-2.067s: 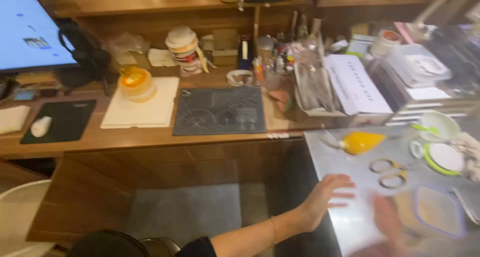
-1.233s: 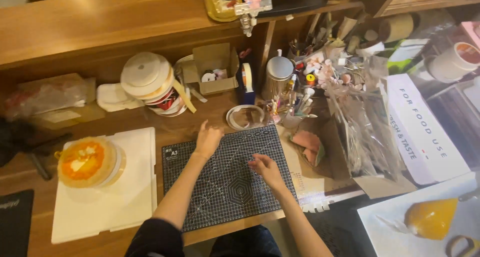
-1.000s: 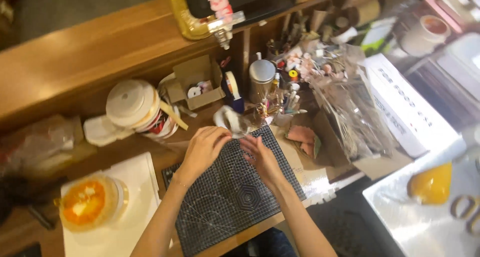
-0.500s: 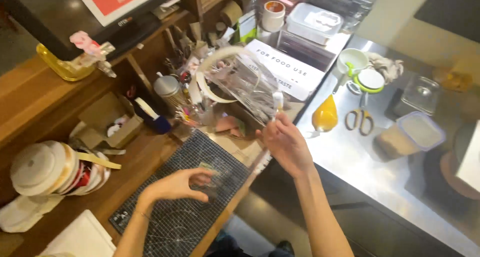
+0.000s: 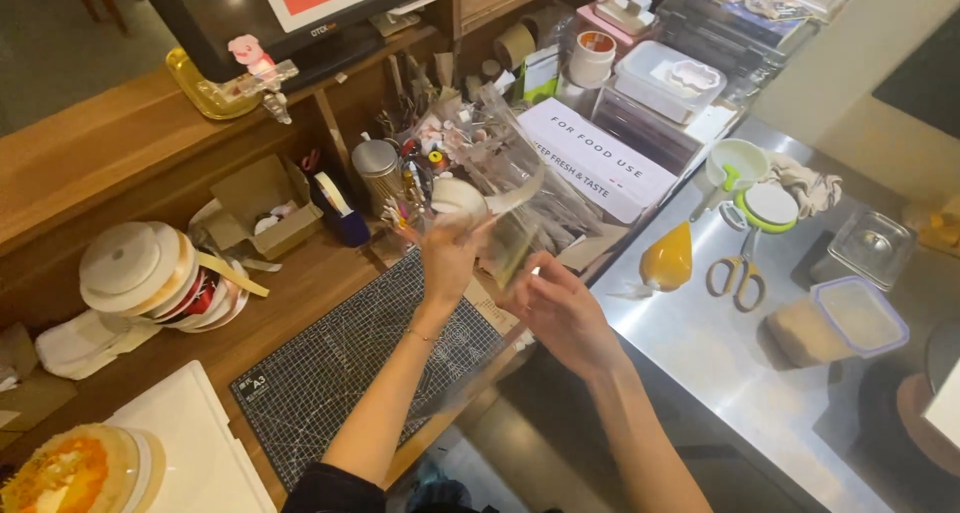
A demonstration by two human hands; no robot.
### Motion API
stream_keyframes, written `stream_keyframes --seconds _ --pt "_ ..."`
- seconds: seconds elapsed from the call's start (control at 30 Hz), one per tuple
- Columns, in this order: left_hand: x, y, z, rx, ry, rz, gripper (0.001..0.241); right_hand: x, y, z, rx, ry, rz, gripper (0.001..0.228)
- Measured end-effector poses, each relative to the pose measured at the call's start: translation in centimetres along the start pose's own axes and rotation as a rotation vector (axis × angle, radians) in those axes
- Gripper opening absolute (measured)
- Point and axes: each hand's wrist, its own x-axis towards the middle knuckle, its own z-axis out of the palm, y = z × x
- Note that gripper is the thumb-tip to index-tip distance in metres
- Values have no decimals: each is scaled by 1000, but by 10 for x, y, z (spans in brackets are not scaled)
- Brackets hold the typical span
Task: Wrapping a plastic acetate collar around a cake and cutting it to size with scissors.
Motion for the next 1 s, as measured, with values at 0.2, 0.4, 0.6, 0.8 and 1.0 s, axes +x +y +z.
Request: stream_keyframes --seconds 0.2,0.4,0.6,0.8,1.0 --pt "22 -131 -102 759 -98 274 19 0 -26 39 -71 -16 -86 18" --pt "94 -279 -217 1398 -304 210 17 -5 -51 32 -84 233 -260 23" --pt "107 -328 -234 1413 -818 -173 53 -73 -96 14 -204 745 -355 28" --pt "38 3 -63 367 -696 31 28 -188 -134 -17 -111 1001 -511 17" --pt "-134 255 152 -322 -1327 577 108 -361 -192 -29 -137 1039 -678 40"
